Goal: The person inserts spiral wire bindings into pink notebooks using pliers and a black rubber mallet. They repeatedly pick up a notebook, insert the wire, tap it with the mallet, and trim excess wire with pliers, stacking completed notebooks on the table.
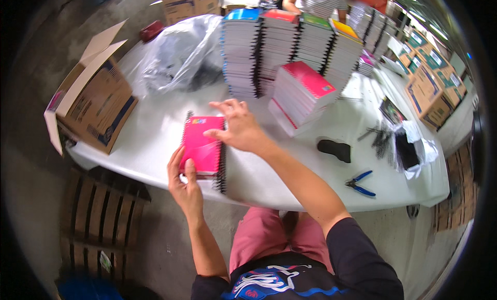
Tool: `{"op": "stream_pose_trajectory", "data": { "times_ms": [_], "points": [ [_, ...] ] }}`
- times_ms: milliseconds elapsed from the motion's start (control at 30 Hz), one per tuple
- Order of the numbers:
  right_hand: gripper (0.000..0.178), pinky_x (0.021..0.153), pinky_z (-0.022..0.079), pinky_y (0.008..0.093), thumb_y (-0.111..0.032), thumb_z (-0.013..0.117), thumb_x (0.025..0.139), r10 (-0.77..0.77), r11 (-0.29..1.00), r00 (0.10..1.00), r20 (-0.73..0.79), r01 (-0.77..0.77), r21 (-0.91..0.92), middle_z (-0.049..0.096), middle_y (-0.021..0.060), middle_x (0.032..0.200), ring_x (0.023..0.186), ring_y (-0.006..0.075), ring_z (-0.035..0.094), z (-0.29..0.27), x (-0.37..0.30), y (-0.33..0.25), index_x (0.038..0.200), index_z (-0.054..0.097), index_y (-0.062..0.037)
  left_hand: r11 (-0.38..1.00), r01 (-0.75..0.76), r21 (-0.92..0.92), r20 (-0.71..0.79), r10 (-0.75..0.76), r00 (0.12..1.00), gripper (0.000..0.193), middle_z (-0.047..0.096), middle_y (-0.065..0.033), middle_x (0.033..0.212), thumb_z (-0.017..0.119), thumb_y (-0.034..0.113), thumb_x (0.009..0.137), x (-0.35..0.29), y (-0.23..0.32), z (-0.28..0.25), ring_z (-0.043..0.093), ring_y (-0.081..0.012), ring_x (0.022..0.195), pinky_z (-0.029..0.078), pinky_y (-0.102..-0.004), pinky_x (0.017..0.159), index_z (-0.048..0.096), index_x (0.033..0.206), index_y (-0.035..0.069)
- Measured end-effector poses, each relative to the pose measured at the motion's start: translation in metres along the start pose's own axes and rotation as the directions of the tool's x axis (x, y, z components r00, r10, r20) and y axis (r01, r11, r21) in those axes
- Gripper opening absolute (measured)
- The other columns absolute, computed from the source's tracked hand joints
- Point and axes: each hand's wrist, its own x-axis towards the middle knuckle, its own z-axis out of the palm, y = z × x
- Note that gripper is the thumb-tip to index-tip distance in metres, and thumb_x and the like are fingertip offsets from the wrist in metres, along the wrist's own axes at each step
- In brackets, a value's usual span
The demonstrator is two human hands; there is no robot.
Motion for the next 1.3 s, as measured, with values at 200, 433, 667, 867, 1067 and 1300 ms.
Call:
{"op": "stream_pose_trajectory", "data": {
  "times_ms": [200, 433, 667, 867, 1067, 1300],
  "points": [
    [0.032, 0.074, 0.051, 0.0319, -0.010, 0.072, 0.078, -0.376, 0.689, 0.822, 0.428, -0.061, 0.723, 0.064, 0.0114, 0.103, 0.082, 0.0221, 0.062, -0.129, -0.028, 0.035, 0.109, 0.063, -0.0063, 0.907, -0.263, 0.329, -0.045, 0.294, 0.955, 0.037, 0.054, -0.0187, 0.123, 0.052, 0.031, 0.095, -0.012, -0.022, -0.006, 0.052, -0.0312, 0.115, 0.043, -0.0408, 0.094, 0.060, 0.114, 0.000],
    [0.033, 0.078, 0.049, 0.0325, 0.001, 0.052, 0.079, 0.703, 0.704, 0.685, -0.191, -0.633, 0.321, 0.067, 0.0099, 0.096, 0.091, 0.0191, 0.062, -0.216, -0.090, 0.274, 0.110, 0.062, -0.0055, 0.876, -0.373, 0.307, -0.002, 0.393, 0.920, 0.058, 0.051, -0.0167, 0.124, 0.061, 0.048, 0.084, -0.008, -0.043, -0.007, 0.050, -0.0301, 0.116, 0.046, -0.0421, 0.093, 0.059, 0.116, -0.001],
    [0.054, 0.096, 0.041, 0.0519, -0.060, 0.035, 0.090, 0.850, 0.488, 0.525, -0.051, -0.819, -0.304, 0.053, 0.0199, 0.124, 0.115, 0.0401, 0.052, -0.155, -0.044, 0.360, 0.135, 0.042, -0.0308, 0.944, -0.284, 0.166, -0.017, 0.291, 0.957, 0.053, 0.050, -0.0147, 0.126, 0.071, 0.036, 0.080, -0.006, -0.048, -0.020, 0.051, -0.0253, 0.115, 0.044, -0.0381, 0.096, 0.057, 0.114, -0.002],
    [0.039, 0.091, 0.046, 0.0464, -0.025, 0.050, 0.083, 0.885, 0.331, 0.410, -0.222, -0.887, -0.321, 0.060, 0.0172, 0.113, 0.111, 0.0352, 0.056, -0.153, -0.053, 0.385, 0.120, 0.053, -0.0138, 0.909, -0.334, 0.250, 0.040, 0.335, 0.941, 0.053, 0.047, -0.0144, 0.129, 0.062, 0.039, 0.087, -0.004, -0.037, -0.032, 0.046, -0.0255, 0.120, 0.038, -0.0411, 0.100, 0.054, 0.118, -0.003],
    [0.051, 0.058, 0.045, 0.0280, -0.008, 0.052, 0.085, 0.879, 0.477, 0.315, -0.359, -0.567, 0.671, 0.061, 0.0056, 0.089, 0.072, 0.0141, 0.058, -0.235, -0.079, 0.360, 0.131, 0.032, -0.0167, 0.606, -0.593, 0.530, -0.050, 0.720, 0.692, 0.038, 0.041, -0.0172, 0.128, 0.045, 0.025, 0.096, -0.012, 0.042, -0.025, 0.039, -0.0365, 0.127, 0.030, -0.0522, 0.108, 0.046, 0.121, -0.004],
    [0.042, 0.062, 0.045, 0.0270, -0.038, 0.066, 0.077, 0.506, 0.774, 0.862, -0.011, -0.449, 0.446, 0.064, 0.0048, 0.093, 0.067, 0.0119, 0.054, -0.216, -0.013, 0.186, 0.098, 0.065, -0.0019, 0.752, -0.653, -0.083, 0.352, 0.636, 0.687, 0.027, 0.054, -0.0159, 0.106, 0.072, 0.016, 0.074, -0.041, 0.079, 0.098, 0.052, -0.0391, 0.112, 0.043, -0.0483, 0.096, 0.062, 0.095, 0.003]
  ]
}}
